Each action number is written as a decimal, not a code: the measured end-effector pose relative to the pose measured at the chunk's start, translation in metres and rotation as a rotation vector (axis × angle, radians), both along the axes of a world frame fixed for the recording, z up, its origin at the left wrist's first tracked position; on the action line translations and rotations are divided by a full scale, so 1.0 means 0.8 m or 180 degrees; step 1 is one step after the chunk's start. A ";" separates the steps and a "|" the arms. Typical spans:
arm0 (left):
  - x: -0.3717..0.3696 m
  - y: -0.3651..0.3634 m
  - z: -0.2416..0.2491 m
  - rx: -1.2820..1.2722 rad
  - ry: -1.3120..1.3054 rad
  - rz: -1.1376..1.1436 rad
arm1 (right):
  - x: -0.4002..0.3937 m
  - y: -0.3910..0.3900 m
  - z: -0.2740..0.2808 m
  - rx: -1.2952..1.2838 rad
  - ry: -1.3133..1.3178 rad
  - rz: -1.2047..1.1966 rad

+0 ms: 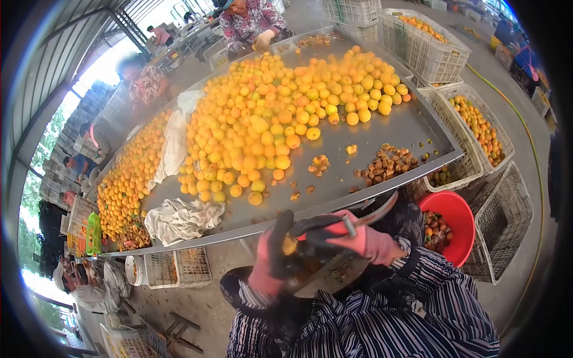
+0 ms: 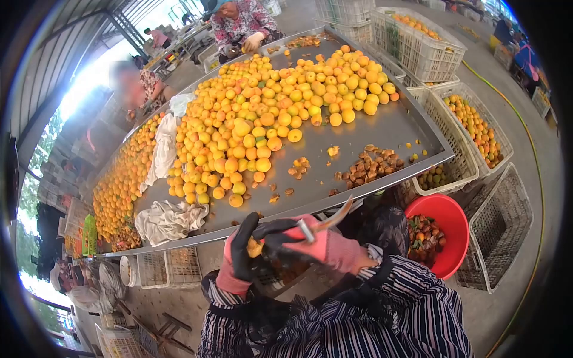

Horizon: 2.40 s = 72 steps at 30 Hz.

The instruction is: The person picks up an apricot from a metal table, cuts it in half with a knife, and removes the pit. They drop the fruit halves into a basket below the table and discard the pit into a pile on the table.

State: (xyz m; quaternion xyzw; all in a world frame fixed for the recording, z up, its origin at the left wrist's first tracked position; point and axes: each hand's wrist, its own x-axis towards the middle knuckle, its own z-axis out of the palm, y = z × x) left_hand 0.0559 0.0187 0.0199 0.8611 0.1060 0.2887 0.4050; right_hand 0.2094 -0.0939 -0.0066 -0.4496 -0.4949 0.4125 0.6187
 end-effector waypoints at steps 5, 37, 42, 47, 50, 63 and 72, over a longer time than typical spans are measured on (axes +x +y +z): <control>0.010 0.024 -0.041 -0.0908 0.0277 0.0808 | -0.029 0.015 0.025 0.0531 -0.2156 -0.0051; -0.003 -0.016 -0.032 -0.3520 -0.0410 0.0004 | -0.004 0.019 -0.001 0.0400 -0.1296 -0.0033; -0.025 -0.005 -0.052 -0.5091 -0.1224 -0.0160 | -0.018 -0.012 0.038 -0.1260 0.1580 0.0076; -0.021 -0.027 -0.072 -0.0136 -0.0686 0.1413 | -0.043 -0.012 -0.034 -0.0627 -0.0115 -0.0401; -0.021 -0.026 -0.036 0.0895 -0.0170 0.1426 | -0.053 -0.013 -0.028 -0.0705 -0.0376 -0.0355; -0.032 0.004 -0.071 -0.1720 0.0012 0.0684 | -0.051 -0.011 -0.002 -0.0366 -0.0362 -0.0359; -0.013 -0.026 -0.069 -0.1623 -0.1284 0.1691 | -0.058 0.004 -0.021 -0.0719 0.1577 -0.0311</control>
